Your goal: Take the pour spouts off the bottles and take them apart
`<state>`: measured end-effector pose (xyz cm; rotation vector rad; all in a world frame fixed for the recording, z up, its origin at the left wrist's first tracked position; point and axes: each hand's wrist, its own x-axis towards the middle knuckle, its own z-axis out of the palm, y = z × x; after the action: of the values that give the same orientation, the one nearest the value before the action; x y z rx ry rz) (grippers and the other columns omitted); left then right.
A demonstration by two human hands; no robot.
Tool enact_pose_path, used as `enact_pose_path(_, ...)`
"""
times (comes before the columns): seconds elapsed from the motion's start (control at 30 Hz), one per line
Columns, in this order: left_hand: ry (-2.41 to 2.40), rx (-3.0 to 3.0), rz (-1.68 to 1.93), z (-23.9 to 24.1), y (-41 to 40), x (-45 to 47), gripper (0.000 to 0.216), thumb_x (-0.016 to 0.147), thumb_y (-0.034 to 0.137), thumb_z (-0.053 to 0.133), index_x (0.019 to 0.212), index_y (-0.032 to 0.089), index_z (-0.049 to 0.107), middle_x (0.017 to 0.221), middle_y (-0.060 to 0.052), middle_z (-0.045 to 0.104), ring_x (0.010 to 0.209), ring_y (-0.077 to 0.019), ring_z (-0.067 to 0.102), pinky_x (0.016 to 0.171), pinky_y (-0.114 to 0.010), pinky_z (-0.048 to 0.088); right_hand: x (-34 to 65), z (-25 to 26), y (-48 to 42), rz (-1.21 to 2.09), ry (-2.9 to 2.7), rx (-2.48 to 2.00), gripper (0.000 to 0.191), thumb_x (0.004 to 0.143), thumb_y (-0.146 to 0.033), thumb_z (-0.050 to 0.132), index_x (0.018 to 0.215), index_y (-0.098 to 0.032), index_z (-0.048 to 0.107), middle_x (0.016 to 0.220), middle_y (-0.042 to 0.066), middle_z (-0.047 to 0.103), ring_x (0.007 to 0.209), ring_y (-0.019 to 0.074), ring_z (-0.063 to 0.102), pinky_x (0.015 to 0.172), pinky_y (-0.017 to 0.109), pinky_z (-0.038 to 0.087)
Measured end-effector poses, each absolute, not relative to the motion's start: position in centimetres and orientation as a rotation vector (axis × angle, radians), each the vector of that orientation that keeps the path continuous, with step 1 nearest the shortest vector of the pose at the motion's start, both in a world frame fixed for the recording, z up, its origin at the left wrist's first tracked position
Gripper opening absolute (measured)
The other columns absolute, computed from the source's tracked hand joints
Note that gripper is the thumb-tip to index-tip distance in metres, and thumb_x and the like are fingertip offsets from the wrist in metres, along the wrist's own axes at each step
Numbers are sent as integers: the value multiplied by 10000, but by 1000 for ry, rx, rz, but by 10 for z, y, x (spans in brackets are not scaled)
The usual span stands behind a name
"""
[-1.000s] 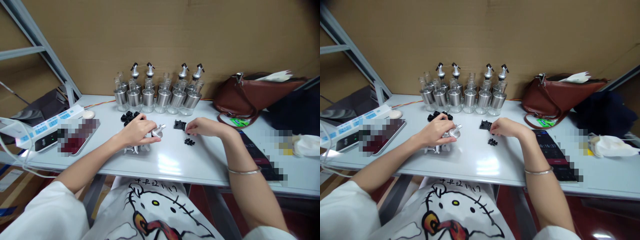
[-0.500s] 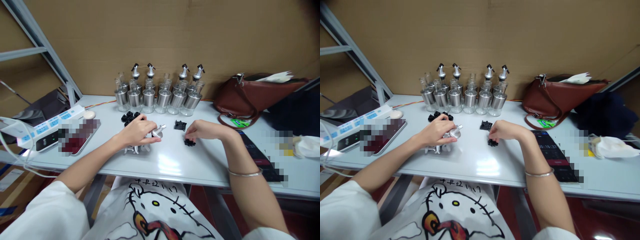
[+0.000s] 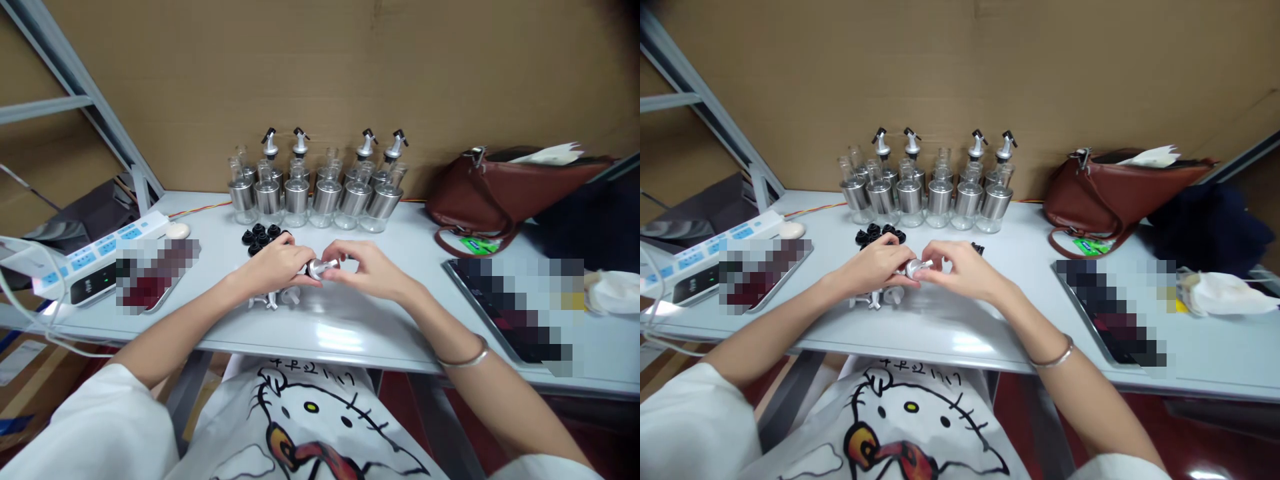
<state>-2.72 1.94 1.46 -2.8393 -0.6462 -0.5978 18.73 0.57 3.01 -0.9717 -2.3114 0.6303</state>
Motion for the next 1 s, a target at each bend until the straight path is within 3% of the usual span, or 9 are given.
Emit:
enact_pose_path(0.17,-617,-2693,-704,16,19,-27,457,954,512,303,934,127,549,781,-52,690,688,-158,611,756,-304,382,181,24,1,458,-2347,-932,281,900,-408,470,786,-169,563,664,19,594,581,125,506,588,241,365)
enact_pose_path(0.3,-580,-2576,-843,19,18,-26,430,951,499,319,893,131,534,728,-34,662,650,-154,579,737,-296,379,182,29,-2,537,-2292,-967,301,938,-385,382,793,-177,546,591,-14,534,525,111,465,554,228,350)
enact_pose_path(0.53,-654,-2706,-818,16,22,-28,541,969,528,130,863,164,515,773,-51,653,628,-158,522,761,-328,377,179,28,-3,682,-2250,-863,259,950,-347,372,834,-187,539,607,-23,575,532,101,508,573,218,381)
enact_pose_path(0.73,-778,-2789,-1025,18,15,-25,569,979,492,64,798,182,506,699,-31,622,585,-157,440,793,-369,355,171,25,-7,395,-2210,-784,282,971,-345,369,805,-188,535,632,-7,565,543,110,487,529,225,348)
enact_pose_path(1.0,-1103,-2972,-1096,24,4,-15,566,954,554,37,744,205,430,627,3,494,613,-159,399,741,-345,384,172,19,-6,-107,-2193,-673,251,986,-311,356,889,-191,554,686,31,591,624,155,516,605,281,379)
